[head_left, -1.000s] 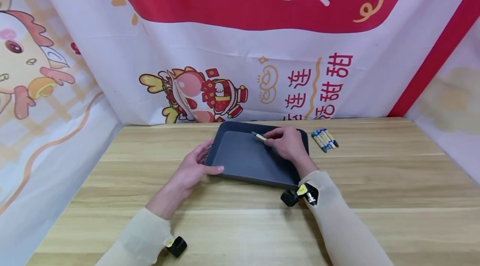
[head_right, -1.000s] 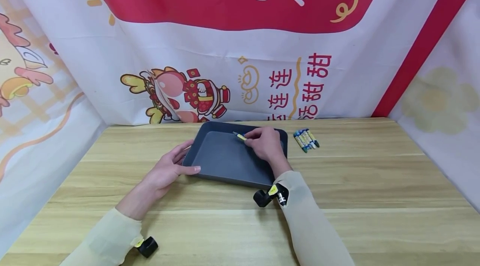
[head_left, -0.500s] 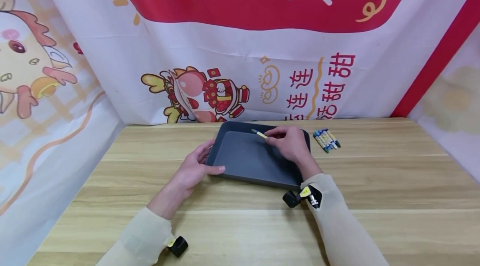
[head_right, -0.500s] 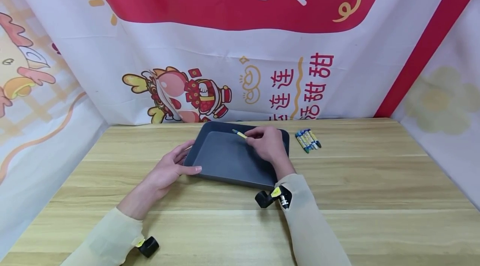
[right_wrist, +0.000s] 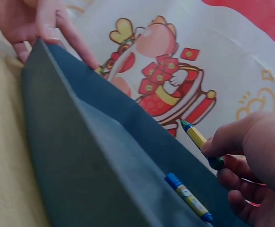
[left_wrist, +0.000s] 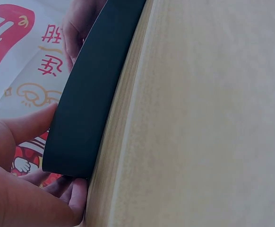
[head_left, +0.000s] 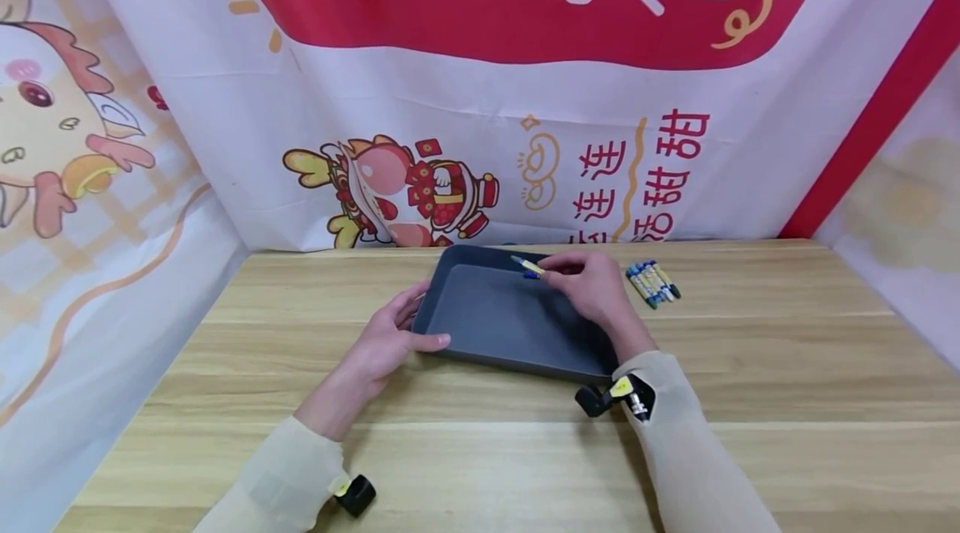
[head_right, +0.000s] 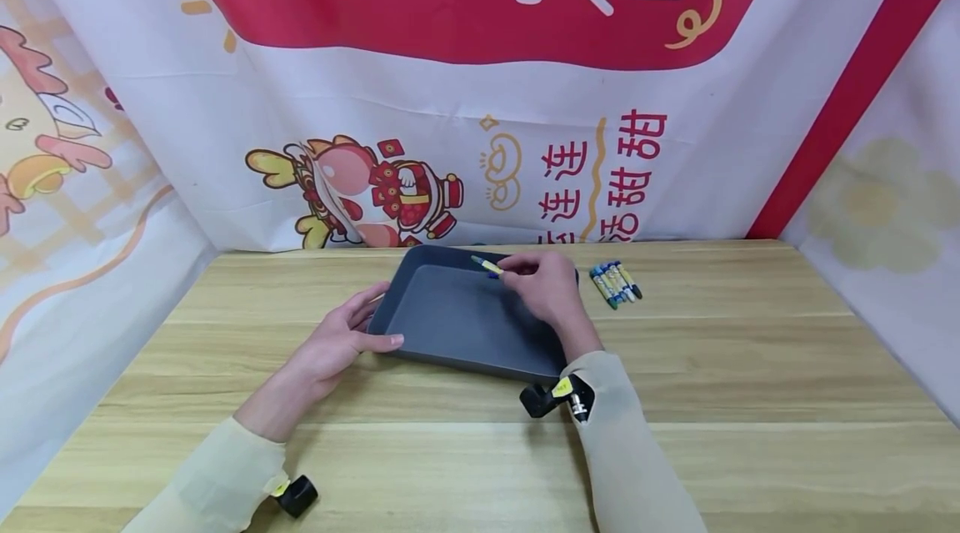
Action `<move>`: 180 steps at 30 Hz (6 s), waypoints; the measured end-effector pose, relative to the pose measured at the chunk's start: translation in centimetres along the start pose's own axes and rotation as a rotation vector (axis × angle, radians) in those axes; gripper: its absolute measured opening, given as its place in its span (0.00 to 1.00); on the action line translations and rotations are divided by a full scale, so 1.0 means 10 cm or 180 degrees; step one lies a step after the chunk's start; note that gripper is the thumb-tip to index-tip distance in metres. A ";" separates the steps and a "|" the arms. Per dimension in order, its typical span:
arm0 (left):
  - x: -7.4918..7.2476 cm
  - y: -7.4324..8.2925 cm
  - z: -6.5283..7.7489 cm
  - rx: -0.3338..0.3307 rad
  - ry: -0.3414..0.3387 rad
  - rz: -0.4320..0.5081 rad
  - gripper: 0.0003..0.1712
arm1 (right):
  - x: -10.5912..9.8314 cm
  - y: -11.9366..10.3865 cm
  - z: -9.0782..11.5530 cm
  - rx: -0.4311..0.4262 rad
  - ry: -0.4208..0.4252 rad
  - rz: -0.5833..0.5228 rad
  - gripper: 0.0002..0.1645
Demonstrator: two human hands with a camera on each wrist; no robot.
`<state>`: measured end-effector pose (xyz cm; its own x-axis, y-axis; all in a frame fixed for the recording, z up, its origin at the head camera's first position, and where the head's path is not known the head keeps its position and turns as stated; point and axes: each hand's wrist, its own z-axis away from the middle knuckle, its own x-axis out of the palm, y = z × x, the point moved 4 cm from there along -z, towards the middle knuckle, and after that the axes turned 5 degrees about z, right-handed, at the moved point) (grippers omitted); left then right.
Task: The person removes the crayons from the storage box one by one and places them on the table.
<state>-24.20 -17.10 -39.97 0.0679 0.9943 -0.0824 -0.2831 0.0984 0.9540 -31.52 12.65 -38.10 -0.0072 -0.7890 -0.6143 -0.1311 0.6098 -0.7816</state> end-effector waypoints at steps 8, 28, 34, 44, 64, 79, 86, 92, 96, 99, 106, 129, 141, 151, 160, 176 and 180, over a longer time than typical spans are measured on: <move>-0.01 -0.01 0.00 0.0001 0.0009 -0.0001 0.52 | -0.20 0.04 0.02 0.0135 0.0070 -0.0164 0.13; 0.00 -0.01 0.02 -0.0010 0.0007 0.0001 0.53 | -0.55 0.16 0.05 0.0213 0.0301 -0.0553 0.17; 0.00 0.00 0.01 -0.0009 0.0003 0.0017 0.53 | -0.65 0.22 0.06 0.0263 0.0432 -0.0533 0.17; 0.00 -0.01 0.01 -0.0010 0.0007 0.0015 0.53 | -0.79 0.37 0.09 0.0499 0.0499 -0.0649 0.23; 0.00 -0.01 0.00 0.0004 -0.0014 0.0014 0.53 | -1.00 0.66 0.13 0.1015 0.0653 -0.0804 0.28; -0.01 0.00 0.01 -0.0006 -0.0014 0.0017 0.53 | -1.08 0.90 0.15 0.1241 0.0887 -0.0744 0.26; 0.00 0.01 0.01 -0.0013 -0.0008 0.0027 0.54 | -1.09 1.01 0.17 0.1409 0.0946 -0.0773 0.26; 0.00 0.00 0.00 -0.0026 -0.0002 0.0029 0.53 | -1.09 1.12 0.18 0.1674 0.0946 -0.0668 0.26; 0.00 0.00 0.00 -0.0026 0.0001 0.0027 0.53 | -1.10 1.17 0.19 0.1747 0.0951 -0.0478 0.26; -0.01 0.00 0.00 -0.0025 0.0000 0.0027 0.53 | -1.09 1.19 0.19 0.1745 0.0934 -0.0345 0.26; 0.00 0.00 0.00 -0.0019 -0.0008 0.0035 0.53 | -1.07 1.23 0.20 0.1738 0.0900 -0.0217 0.24; -0.01 0.00 0.00 -0.0004 -0.0001 0.0010 0.53 | -1.04 1.25 0.18 0.1845 0.0843 0.0039 0.23; 0.00 0.00 0.00 -0.0010 0.0012 0.0001 0.53 | -1.03 1.24 0.19 0.1757 0.0785 0.0122 0.25; -0.01 0.00 -0.01 -0.0026 0.0022 -0.0013 0.53 | -1.06 1.20 0.18 0.1785 0.0833 -0.0037 0.28; -0.01 -0.01 -0.01 -0.0031 0.0011 -0.0015 0.53 | -1.07 1.01 0.16 0.1606 0.0834 -0.0343 0.28; -0.02 -0.01 -0.02 -0.0026 0.0011 0.0008 0.53 | -0.85 0.60 0.06 0.1271 0.0724 -0.0641 0.27; -0.02 -0.01 -0.02 -0.0018 0.0005 0.0004 0.53 | -0.79 0.50 0.05 0.1179 0.0655 -0.0640 0.26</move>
<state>-24.40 -17.25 -40.08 0.0661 0.9945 -0.0815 -0.2887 0.0973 0.9525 -31.63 21.94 -37.17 -0.2193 -0.8699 -0.4418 0.2125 0.3994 -0.8918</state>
